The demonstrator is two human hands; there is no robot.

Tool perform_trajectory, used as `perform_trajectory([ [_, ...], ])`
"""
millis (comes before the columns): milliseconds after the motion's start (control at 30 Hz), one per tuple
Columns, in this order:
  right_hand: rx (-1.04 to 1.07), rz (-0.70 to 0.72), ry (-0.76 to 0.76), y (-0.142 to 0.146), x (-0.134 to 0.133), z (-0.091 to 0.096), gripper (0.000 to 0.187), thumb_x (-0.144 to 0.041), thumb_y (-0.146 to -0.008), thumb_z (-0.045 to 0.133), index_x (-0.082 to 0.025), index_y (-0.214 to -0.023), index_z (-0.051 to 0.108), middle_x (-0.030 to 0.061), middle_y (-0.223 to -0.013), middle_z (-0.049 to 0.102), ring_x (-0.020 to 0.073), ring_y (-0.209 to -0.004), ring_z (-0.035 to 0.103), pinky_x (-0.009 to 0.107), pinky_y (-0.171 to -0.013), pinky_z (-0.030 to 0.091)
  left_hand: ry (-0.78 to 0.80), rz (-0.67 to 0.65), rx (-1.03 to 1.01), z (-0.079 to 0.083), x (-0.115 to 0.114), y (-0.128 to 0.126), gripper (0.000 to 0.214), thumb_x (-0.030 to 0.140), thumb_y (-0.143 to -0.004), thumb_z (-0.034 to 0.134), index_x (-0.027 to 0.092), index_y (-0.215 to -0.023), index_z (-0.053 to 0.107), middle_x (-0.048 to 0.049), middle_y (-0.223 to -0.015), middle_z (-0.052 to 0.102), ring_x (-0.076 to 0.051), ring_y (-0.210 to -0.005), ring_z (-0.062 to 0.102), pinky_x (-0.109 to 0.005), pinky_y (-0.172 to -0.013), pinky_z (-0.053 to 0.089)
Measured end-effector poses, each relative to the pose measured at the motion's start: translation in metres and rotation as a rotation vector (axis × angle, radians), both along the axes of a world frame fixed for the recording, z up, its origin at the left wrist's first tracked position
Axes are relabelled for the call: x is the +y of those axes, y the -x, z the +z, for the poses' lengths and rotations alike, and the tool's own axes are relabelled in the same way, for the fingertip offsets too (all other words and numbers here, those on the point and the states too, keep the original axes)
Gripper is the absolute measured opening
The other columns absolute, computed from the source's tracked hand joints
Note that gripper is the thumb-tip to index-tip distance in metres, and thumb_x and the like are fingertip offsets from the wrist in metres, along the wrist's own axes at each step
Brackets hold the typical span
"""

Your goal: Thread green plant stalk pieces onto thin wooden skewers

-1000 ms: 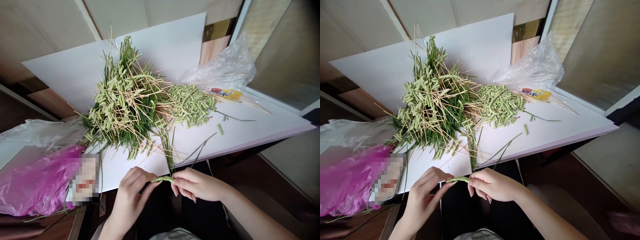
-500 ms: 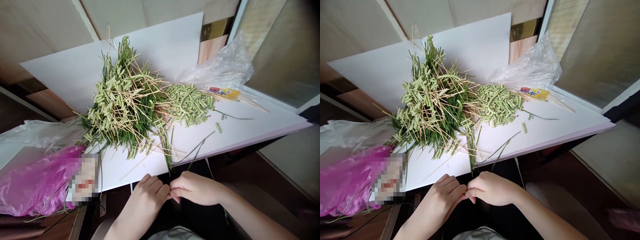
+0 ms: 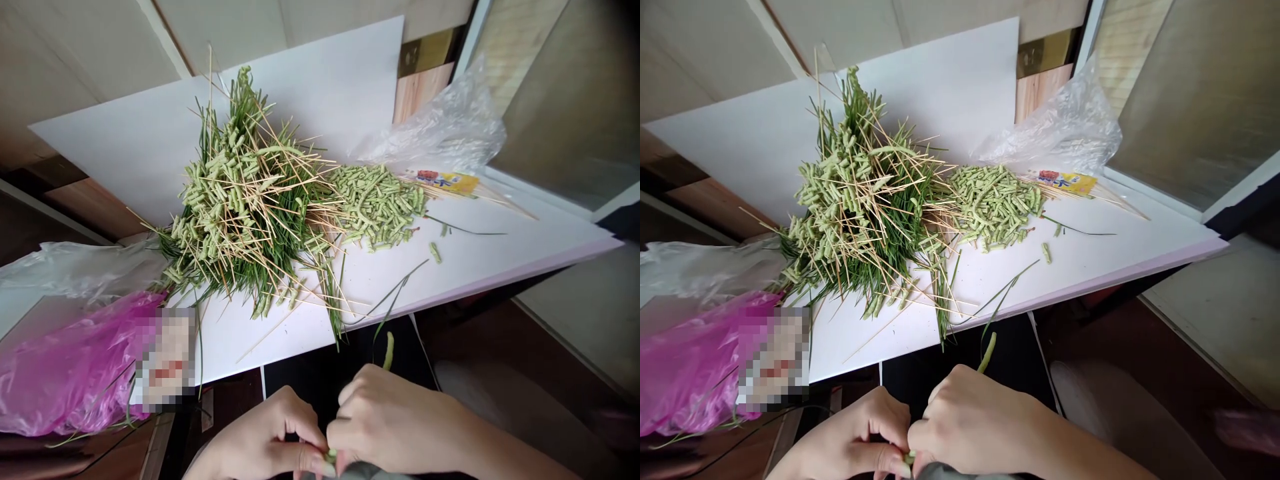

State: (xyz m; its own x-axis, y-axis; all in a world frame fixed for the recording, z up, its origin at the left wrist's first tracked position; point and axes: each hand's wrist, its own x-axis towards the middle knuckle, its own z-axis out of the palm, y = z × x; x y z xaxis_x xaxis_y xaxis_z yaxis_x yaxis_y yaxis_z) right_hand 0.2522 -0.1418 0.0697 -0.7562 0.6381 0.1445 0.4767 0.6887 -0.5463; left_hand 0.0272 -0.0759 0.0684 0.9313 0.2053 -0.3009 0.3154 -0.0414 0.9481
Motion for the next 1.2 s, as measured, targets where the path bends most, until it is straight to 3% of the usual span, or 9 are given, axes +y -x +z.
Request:
perform_trajectory([
  [233,-0.06,-0.131,-0.401,-0.01,-0.015,0.024,0.021,-0.017,-0.096,0.07,-0.019,-0.077,0.061,-0.0034,-0.065,0.058,0.0175,-0.06,0.047,0.035,-0.059,0.031,0.184,0.061,-0.027,-0.013,-0.009,0.005,0.055,0.065,-0.088,0.068,0.016,-0.063,0.073,-0.0033,-0.053,0.057,-0.01,-0.042,0.046,-0.025,-0.044,0.035],
  [400,-0.026,-0.662,-0.601,-0.082,-0.004,0.038,0.028,-0.02,-0.108,0.053,-0.019,-0.082,0.064,-0.001,-0.065,0.055,0.0168,-0.059,0.048,0.032,-0.058,0.026,0.123,0.126,0.022,-0.009,-0.016,0.024,0.062,0.071,-0.086,0.064,0.016,-0.057,0.069,-0.0013,-0.048,0.049,-0.009,-0.043,0.041,-0.024,-0.042,0.03],
  [467,-0.046,-0.736,-0.505,-0.1,0.002,0.037,0.032,-0.028,-0.109,0.052,-0.02,-0.08,0.063,-0.0002,-0.065,0.057,0.0167,-0.057,0.05,0.031,-0.057,0.025,-0.124,0.294,0.143,0.007,-0.005,0.029,0.048,0.059,-0.093,0.064,0.016,-0.075,0.077,-0.0054,-0.066,0.066,-0.011,-0.051,0.055,-0.022,-0.049,0.041],
  [567,-0.052,-0.608,-0.155,-0.097,0.009,0.029,0.032,-0.032,-0.107,0.058,-0.022,-0.078,0.061,-0.0006,-0.067,0.062,0.0167,-0.058,0.055,0.031,-0.057,0.028,-0.732,0.626,0.157,0.028,0.031,0.032,0.032,0.052,-0.092,0.068,0.022,-0.093,0.079,-0.0076,-0.093,0.078,-0.02,-0.083,0.068,-0.029,-0.077,0.052],
  [633,-0.023,-0.518,0.043,-0.085,0.014,0.024,0.031,-0.03,-0.106,0.06,-0.022,-0.076,0.062,-0.0014,-0.07,0.066,0.0169,-0.061,0.059,0.03,-0.058,0.031,-1.012,0.824,0.195,0.03,0.061,0.033,0.04,0.06,-0.089,0.066,0.023,-0.092,0.079,-0.0066,-0.095,0.08,-0.019,-0.071,0.064,-0.029,-0.068,0.05],
  [733,0.045,-0.488,0.185,-0.067,0.018,0.015,0.033,-0.025,-0.107,0.056,-0.021,-0.076,0.066,0.0005,-0.073,0.068,0.0188,-0.067,0.062,0.029,-0.063,0.035,-1.213,0.922,0.352,0.015,0.1,0.033,0.045,0.062,-0.092,0.059,0.021,-0.093,0.079,-0.0046,-0.076,0.076,-0.019,-0.062,0.061,-0.029,-0.063,0.046],
  [933,0.313,-0.415,0.468,-0.042,0.02,0.003,0.028,-0.022,-0.107,0.047,-0.02,-0.117,0.073,0.001,-0.075,0.066,0.0178,-0.071,0.061,0.028,-0.074,0.043,-1.342,0.889,0.359,-0.004,0.11,0.025,0.041,0.049,-0.097,0.058,0.019,-0.116,0.076,-0.0102,-0.098,0.075,-0.023,-0.075,0.064,-0.033,-0.071,0.048],
  [1033,0.44,-0.38,0.658,-0.033,0.021,0.001,0.034,-0.027,-0.107,0.05,-0.022,-0.14,0.057,-0.0061,-0.066,0.057,0.0144,-0.064,0.055,0.026,-0.072,0.043,-1.295,0.865,0.194,0.009,0.079,0.014,0.04,0.051,-0.098,0.059,0.021,-0.122,0.072,-0.0114,-0.114,0.071,-0.021,-0.079,0.063,-0.031,-0.067,0.05],
  [1200,0.661,-0.281,0.85,-0.02,0.023,-0.012,0.037,-0.024,-0.108,0.049,-0.019,-0.144,0.044,-0.0076,-0.066,0.056,0.0109,-0.061,0.051,0.023,-0.068,0.043,-0.935,0.409,-0.062,0.022,0.015,-0.018,0.032,0.043,-0.094,0.071,0.024,-0.119,0.065,-0.0055,-0.104,0.073,-0.019,-0.088,0.067,-0.03,-0.079,0.055],
])
